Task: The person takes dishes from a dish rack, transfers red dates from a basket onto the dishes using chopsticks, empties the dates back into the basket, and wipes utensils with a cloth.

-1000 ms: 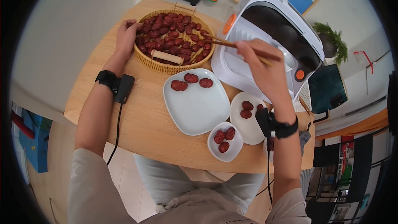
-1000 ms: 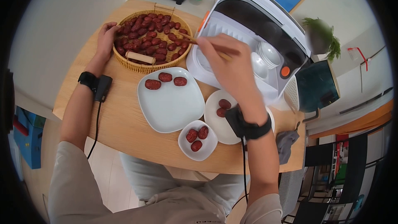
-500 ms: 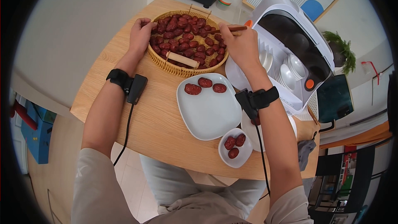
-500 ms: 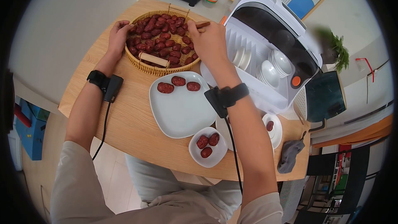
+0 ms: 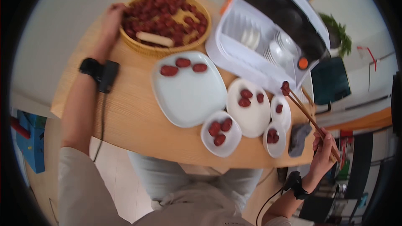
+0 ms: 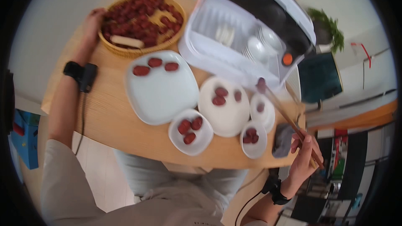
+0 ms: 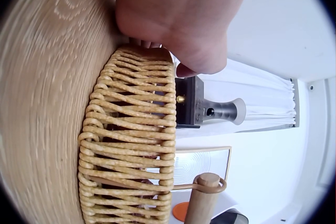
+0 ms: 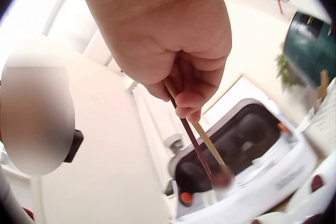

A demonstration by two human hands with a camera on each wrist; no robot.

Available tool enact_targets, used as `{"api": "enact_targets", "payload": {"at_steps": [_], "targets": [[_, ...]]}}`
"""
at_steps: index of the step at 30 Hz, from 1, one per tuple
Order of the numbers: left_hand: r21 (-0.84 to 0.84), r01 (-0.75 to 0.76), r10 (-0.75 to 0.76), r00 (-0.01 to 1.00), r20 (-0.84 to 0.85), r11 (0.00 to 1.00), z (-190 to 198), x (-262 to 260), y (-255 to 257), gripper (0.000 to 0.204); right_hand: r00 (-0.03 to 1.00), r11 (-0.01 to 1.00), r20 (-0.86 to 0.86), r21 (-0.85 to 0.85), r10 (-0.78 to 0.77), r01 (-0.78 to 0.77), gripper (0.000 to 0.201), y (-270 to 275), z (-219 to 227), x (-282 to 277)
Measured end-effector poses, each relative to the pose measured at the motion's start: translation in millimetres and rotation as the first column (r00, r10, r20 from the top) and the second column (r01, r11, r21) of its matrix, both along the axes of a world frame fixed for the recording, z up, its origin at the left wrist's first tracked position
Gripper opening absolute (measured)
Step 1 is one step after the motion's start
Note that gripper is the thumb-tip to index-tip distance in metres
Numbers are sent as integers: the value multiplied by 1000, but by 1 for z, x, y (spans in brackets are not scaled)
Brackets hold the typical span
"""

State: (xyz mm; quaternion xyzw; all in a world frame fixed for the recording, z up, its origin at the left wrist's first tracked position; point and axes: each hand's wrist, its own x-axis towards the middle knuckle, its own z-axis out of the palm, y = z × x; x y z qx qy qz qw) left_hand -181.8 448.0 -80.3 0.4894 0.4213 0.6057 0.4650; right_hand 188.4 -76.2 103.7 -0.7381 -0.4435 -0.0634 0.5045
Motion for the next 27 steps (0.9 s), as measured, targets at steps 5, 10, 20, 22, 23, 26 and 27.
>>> {"api": "enact_targets", "payload": {"at_steps": [5, 10, 20, 22, 23, 26, 27], "targets": [[8, 55, -54, 998, -37, 998, 5, -10, 2, 38, 964, 962, -26, -79, -264, 261, 35, -50, -40, 15], [-43, 84, -83, 996, 24, 996, 6, -11, 3, 41, 961, 953, -19, -139, -275, 270, 35, -46, -64, 14], [22, 50, -51, 999, 13, 998, 6, -4, -4, 34, 984, 979, -22, 101, -175, 176, 39, 3, -23, -36], [10, 57, -58, 998, 34, 998, 8, -3, -7, 33, 999, 995, 35, 97, 22, -26, 38, 29, -14, -60], [-7, 72, -72, 996, 58, 997, 9, -2, -8, 32, 995, 994, 34, 43, 95, -97, 37, 45, -9, -71], [-3, 40, -40, 998, 49, 999, 15, 2, -18, 31, 945, 949, 94, -71, 313, -307, 22, 95, 5, -94], [10, 34, -34, 999, 36, 999, 17, 2, -20, 29, 932, 931, 52, -78, 360, -356, 20, 111, 7, -98]]}}
